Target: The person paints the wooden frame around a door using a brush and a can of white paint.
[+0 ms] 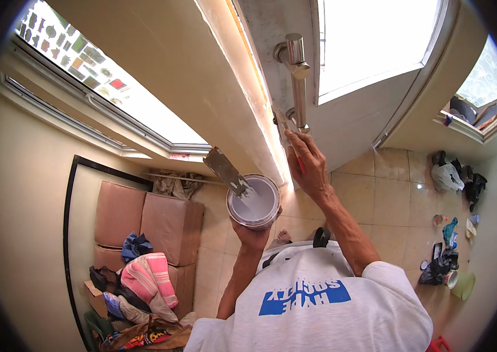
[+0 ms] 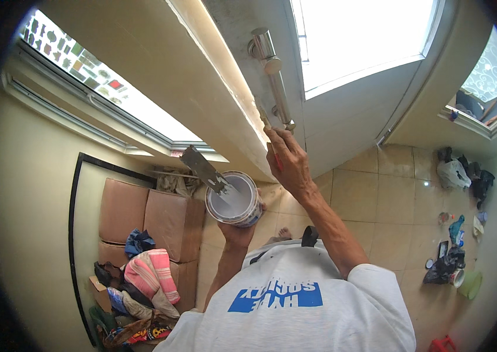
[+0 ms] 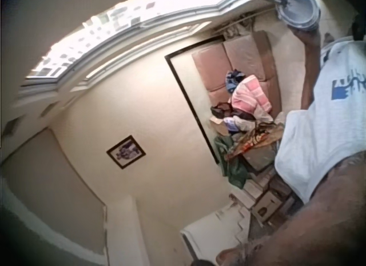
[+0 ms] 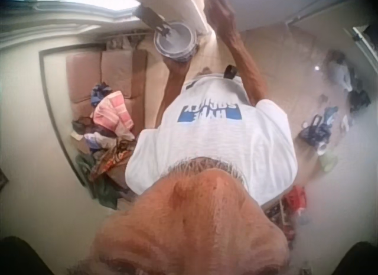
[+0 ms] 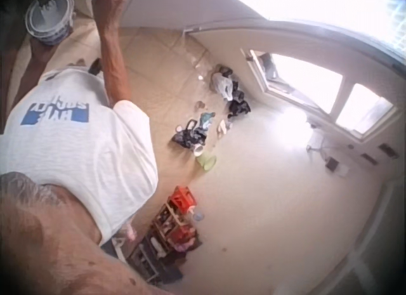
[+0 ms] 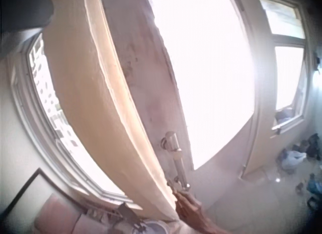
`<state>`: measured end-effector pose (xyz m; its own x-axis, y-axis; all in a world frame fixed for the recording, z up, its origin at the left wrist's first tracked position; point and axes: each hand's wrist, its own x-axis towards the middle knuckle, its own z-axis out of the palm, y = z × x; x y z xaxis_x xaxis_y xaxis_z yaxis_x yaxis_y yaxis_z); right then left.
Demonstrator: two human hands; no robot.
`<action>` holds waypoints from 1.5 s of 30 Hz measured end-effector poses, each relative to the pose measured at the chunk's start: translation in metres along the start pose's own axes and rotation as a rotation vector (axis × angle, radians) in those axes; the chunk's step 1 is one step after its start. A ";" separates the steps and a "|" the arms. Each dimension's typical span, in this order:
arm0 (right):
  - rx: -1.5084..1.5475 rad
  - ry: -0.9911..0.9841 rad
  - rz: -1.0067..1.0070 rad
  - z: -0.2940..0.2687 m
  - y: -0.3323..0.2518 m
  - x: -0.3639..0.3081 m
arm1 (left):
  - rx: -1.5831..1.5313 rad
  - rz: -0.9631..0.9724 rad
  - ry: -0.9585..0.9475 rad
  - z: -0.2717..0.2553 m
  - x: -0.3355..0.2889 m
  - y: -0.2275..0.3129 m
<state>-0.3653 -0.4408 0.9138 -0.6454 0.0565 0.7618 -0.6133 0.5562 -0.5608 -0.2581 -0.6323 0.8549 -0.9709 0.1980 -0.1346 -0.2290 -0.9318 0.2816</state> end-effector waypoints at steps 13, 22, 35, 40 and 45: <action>-0.020 -0.042 0.083 0.015 0.013 -0.033 | 0.007 0.016 0.110 -0.013 -0.015 0.004; 0.016 0.100 -0.030 0.014 -0.007 -0.002 | -0.011 0.006 0.096 -0.016 -0.019 0.017; 0.025 0.079 0.045 0.017 -0.012 -0.023 | -0.015 0.014 0.080 -0.023 -0.017 0.029; -0.021 0.025 0.114 0.031 0.010 -0.039 | -0.035 -0.010 0.071 -0.022 -0.011 0.029; -0.007 -0.027 0.178 0.021 0.002 -0.056 | -0.053 0.017 0.110 -0.033 -0.014 0.031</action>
<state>-0.3399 -0.4602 0.8629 -0.7554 0.1322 0.6418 -0.4853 0.5453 -0.6835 -0.2496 -0.6743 0.8342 -0.9604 0.1502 -0.2345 -0.2059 -0.9499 0.2349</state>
